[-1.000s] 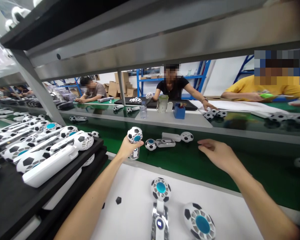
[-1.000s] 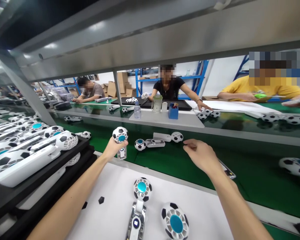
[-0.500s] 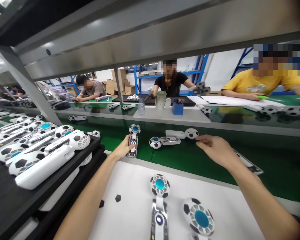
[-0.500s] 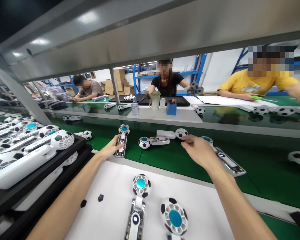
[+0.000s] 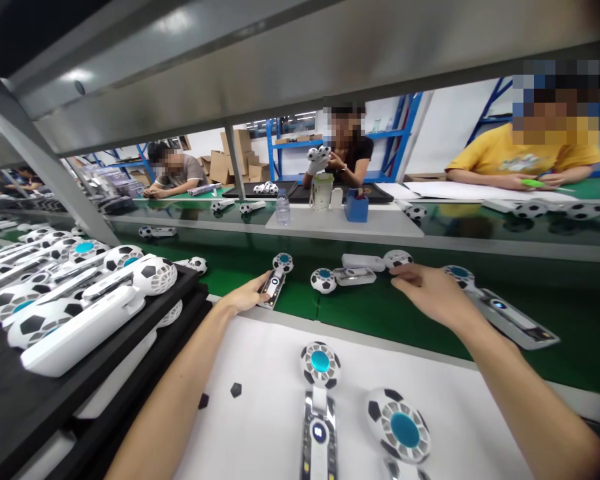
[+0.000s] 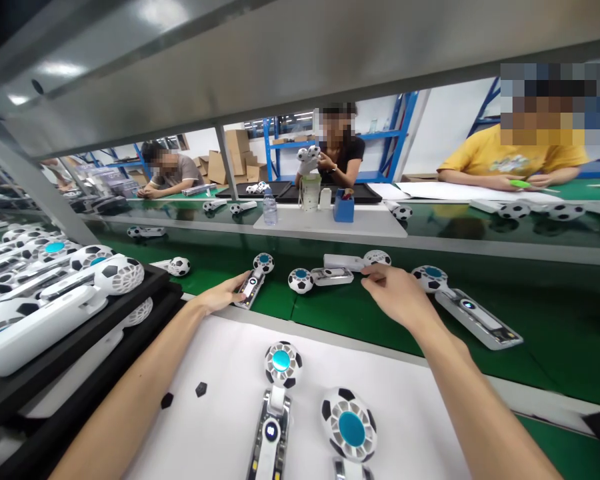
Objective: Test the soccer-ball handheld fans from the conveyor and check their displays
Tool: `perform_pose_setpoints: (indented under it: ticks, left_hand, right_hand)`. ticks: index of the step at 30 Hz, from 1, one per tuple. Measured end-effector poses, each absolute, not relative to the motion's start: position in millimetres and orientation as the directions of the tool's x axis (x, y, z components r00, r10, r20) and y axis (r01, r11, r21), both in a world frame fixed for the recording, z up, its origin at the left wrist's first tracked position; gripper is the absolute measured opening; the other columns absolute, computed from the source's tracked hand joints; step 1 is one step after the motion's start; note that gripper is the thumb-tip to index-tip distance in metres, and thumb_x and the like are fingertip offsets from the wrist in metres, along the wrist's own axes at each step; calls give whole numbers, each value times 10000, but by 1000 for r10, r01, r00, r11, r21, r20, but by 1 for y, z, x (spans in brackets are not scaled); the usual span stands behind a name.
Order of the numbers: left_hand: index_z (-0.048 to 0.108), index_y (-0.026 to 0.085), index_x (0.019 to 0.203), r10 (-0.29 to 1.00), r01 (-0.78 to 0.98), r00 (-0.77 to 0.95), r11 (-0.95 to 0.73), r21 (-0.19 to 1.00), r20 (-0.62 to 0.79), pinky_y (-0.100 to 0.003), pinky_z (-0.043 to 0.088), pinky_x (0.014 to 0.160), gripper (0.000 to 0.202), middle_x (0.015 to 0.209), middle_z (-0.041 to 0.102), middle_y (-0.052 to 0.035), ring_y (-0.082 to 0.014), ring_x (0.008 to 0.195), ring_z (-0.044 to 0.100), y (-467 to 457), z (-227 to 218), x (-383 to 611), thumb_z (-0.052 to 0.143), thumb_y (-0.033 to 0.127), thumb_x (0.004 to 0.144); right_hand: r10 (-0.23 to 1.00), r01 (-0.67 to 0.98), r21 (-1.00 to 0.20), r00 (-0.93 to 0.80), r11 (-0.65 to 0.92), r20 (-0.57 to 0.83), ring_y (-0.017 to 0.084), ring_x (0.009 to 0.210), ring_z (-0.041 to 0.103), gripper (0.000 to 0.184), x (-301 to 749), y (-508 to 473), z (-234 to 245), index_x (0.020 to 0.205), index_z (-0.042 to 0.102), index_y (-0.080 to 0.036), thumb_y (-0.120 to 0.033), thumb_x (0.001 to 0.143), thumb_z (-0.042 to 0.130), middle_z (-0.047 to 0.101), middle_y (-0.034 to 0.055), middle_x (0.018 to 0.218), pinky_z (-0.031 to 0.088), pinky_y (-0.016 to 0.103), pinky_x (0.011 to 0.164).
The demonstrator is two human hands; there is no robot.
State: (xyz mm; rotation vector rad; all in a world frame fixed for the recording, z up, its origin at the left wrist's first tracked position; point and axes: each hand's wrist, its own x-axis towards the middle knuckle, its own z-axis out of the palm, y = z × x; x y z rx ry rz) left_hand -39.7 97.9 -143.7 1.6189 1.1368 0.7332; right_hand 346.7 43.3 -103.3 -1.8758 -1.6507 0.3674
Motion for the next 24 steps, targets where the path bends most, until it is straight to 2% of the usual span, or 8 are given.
perform_pose_setpoints:
  ticks: [5,8,10,12,13,15,19,24]
  left_hand:
    - [687,204,1213,938,424,342,-97,901,-60,-438,389,1119,658,1318,661,-93,-306,1262,570,93,-133,-45,634,72,571]
    - [712,207,1150,974,512,225,-132,849,16,-487,310,1163,628,1315,653,-108,-347,1339,482,88,-120,-47,578,47,558]
    - [694,201,1187,980,555,170,-182,812,103,-505,256,1184,633,1365,608,-113,-359,1392,402,85,-107,-39,557,49,587]
    - [674,195,1229,967,577,179,-251,777,180,-502,261,1181,631,1383,584,-113,-361,1383,403,86,-91,-21,549,47,628]
    - [673,195,1234,956,581,206,-291,760,208,-491,281,1173,614,1376,585,-112,-358,1359,432,88,-84,-7,553,46,651]
    - [681,201,1220,926,577,287,-372,727,246,-463,320,1156,547,1357,597,-107,-339,1311,486,97,-71,27,582,50,703]
    - [661,182,1172,856,565,464,-485,668,229,-495,393,1101,308,1318,605,-104,-273,1251,533,135,-61,110,663,189,864]
    - [637,171,1173,802,604,592,-504,618,76,-481,489,1004,280,1282,604,-101,-249,1162,586,178,-81,210,613,331,944]
  right_hand:
    - [965,819,-572,193,-57,179,301,964,695,318,357,51,-110,1055,730,-199,-328,834,542,748,88,1028,536,393,828]
    - [966,843,-536,178,-52,187,311,1064,672,401,361,57,-116,1171,693,-171,-337,837,547,702,114,1186,534,406,880]
    - [971,872,-490,119,-3,206,333,1275,551,530,357,60,-124,1329,604,-153,-332,831,574,564,134,1415,472,432,1017]
    - [976,900,-430,30,68,217,340,1453,329,663,347,61,-134,1464,476,-166,-318,831,600,384,106,1573,334,454,1155]
    - [977,911,-400,-11,98,213,340,1490,243,708,341,61,-139,1503,424,-179,-313,833,613,338,88,1601,272,462,1190]
    - [980,930,-348,-53,119,193,353,1492,218,742,330,60,-147,1530,379,-199,-310,842,634,342,83,1598,230,484,1201]
    - [987,963,-263,-10,52,161,400,1375,360,703,325,55,-142,1477,445,-197,-288,828,700,414,158,1501,273,575,1129]
    - [997,979,-201,-27,42,76,343,1408,319,398,340,42,-123,1276,589,-185,-268,895,672,404,103,1505,265,590,1137]
